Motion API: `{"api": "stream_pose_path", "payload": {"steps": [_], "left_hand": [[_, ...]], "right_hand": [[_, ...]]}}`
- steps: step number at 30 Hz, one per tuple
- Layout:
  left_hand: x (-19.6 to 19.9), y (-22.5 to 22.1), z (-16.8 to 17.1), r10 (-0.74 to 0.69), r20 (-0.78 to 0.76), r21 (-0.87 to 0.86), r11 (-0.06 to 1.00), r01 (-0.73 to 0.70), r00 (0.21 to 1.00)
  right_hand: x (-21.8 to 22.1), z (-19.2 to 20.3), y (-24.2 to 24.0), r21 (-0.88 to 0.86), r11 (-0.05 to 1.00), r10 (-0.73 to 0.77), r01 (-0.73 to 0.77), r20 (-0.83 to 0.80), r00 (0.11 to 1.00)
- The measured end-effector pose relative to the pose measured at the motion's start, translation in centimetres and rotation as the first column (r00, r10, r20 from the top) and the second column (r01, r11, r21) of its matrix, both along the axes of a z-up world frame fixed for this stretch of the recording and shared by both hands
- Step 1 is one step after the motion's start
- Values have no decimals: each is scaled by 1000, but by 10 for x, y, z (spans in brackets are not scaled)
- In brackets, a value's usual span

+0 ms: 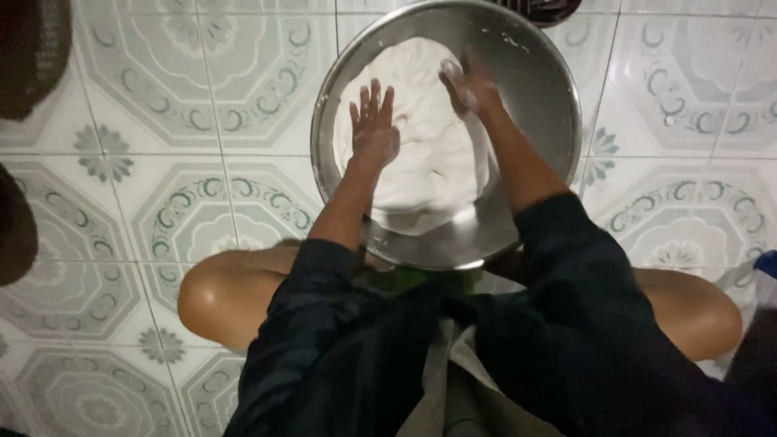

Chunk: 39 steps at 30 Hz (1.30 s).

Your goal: Kneading a large mass of white dough in a metal bowl on the floor using both hands.

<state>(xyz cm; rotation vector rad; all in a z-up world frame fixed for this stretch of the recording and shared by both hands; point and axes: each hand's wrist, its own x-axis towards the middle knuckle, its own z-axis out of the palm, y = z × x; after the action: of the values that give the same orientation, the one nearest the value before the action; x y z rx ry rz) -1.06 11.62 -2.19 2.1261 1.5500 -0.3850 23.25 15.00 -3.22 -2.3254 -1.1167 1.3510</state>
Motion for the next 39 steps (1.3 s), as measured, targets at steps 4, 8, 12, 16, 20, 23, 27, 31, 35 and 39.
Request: {"api": "stream_pose_path", "payload": {"steps": [4, 8, 12, 16, 20, 23, 27, 31, 35, 39], "left_hand": [[-14, 21, -12, 29, 185, 15, 999, -32, 982], [27, 80, 27, -339, 305, 273, 927, 259, 890], [72, 129, 27, 49, 542, -176, 983, 57, 839], [79, 120, -42, -142, 177, -191, 966, 176, 974], [54, 50, -24, -255, 170, 56, 967, 249, 952], [46, -15, 1, -202, 269, 347, 932, 101, 942], [36, -68, 46, -251, 417, 713, 686, -143, 874], [7, -75, 72, -163, 574, 270, 963, 3, 803], [-6, -12, 118, 475, 348, -337, 868, -365, 808], [-36, 7, 129, 459, 472, -353, 881, -316, 753]], "right_hand": [[-27, 0, 33, -122, 992, -16, 12, -35, 999], [-26, -101, -26, 291, 916, 219, -277, 217, 951], [-62, -14, -87, 291, 870, 302, -397, 321, 897], [-39, -26, -105, 390, 718, 473, -576, 332, 816], [64, -167, -44, -9, 573, 805, -819, 192, 561], [-9, -16, 50, -45, 959, 270, -280, -149, 951], [-113, 5, 60, -157, 987, -45, -31, -461, 886], [-122, 31, 41, -256, 891, 213, -375, -493, 844], [-106, -88, -33, -5, 745, 632, -667, -314, 708], [-82, 64, -96, 91, 418, 908, -904, -51, 415]]}}
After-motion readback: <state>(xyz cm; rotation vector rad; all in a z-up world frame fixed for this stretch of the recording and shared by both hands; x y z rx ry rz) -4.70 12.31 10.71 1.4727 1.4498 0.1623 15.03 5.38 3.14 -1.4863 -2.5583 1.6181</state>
